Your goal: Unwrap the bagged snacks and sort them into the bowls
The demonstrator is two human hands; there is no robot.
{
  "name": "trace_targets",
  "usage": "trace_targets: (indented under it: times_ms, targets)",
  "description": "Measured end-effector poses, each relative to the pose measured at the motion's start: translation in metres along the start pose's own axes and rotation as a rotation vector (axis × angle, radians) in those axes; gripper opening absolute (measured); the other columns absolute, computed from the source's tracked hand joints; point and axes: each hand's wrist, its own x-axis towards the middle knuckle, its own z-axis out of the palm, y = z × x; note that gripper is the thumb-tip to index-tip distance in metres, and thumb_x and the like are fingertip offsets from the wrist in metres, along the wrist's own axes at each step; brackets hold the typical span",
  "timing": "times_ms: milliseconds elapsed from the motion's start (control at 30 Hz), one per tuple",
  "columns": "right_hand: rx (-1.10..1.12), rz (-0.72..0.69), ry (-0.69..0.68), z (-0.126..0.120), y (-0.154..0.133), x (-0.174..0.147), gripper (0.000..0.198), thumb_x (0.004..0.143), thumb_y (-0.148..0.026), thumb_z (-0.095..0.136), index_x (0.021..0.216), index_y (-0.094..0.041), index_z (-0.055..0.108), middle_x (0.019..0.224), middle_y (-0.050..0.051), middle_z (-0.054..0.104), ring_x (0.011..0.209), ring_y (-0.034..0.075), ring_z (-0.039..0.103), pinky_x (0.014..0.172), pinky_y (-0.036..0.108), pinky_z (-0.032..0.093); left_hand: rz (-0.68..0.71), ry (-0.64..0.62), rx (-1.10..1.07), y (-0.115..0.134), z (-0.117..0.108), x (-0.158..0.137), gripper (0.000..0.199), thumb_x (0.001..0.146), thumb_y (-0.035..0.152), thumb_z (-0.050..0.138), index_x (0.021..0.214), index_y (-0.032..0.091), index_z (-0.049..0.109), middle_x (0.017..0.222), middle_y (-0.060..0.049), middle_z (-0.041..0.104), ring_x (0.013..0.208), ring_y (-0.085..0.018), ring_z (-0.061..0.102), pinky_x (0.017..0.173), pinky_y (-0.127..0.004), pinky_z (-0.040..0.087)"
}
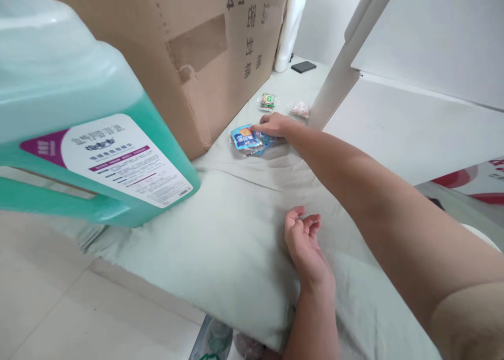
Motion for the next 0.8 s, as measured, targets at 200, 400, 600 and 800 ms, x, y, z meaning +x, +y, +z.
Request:
trace_targets:
  times_ms: [200, 400, 600, 800]
  targets:
    - [-0.103, -0.030, -0.173, -0.009, -0.024, -0.040, 0.063, 0.072, -0.072, 0.061, 0.120, -0.032, 0.070, 0.135, 0.010, 0.061, 0.121, 0.041, 0.058, 0.099, 0.056, 0.046, -0.008, -0.005, -0.052, 0.004, -0.005, 0.000, 0.019, 0.080, 0.031, 0.053, 0.091, 0.017, 0.060, 0.092, -0.004, 0.057, 0.076, -0.014, 0.062, 0.076, -0.029, 0.046]
    - [-0.103, 0.101, 0.198, -0.006, -0.018, -0.002, 0.060, 0.088, -0.052, 0.050, 0.144, -0.029, 0.054, 0.152, 0.015, 0.045, 0.136, 0.041, 0.046, 0.108, 0.061, 0.037, 0.012, 0.002, -0.054, 0.000, -0.004, 0.001, 0.015, 0.076, 0.030, 0.057, 0.084, 0.017, 0.056, 0.080, 0.000, 0.054, 0.068, -0.012, 0.058, 0.073, -0.028, 0.045]
    - [-0.154, 0.096, 0.108, 0.010, 0.006, 0.051, 0.080, 0.088, -0.040, 0.056, 0.161, -0.025, 0.026, 0.172, 0.010, 0.007, 0.154, 0.038, 0.017, 0.119, 0.062, 0.022, -0.039, 0.037, -0.030, -0.004, -0.006, 0.007, 0.014, 0.070, 0.028, 0.057, 0.079, 0.017, 0.055, 0.072, 0.000, 0.053, 0.063, -0.012, 0.055, 0.068, -0.028, 0.043]
    - [-0.267, 0.080, 0.206, 0.013, 0.015, 0.051, 0.080, 0.086, -0.049, 0.054, 0.158, -0.020, 0.032, 0.156, 0.018, 0.041, 0.144, 0.039, 0.036, 0.117, 0.067, 0.018, -0.030, 0.038, 0.026, -0.004, -0.005, 0.004, 0.012, 0.073, 0.028, 0.055, 0.078, 0.018, 0.054, 0.071, 0.001, 0.050, 0.066, -0.012, 0.052, 0.070, -0.028, 0.042]
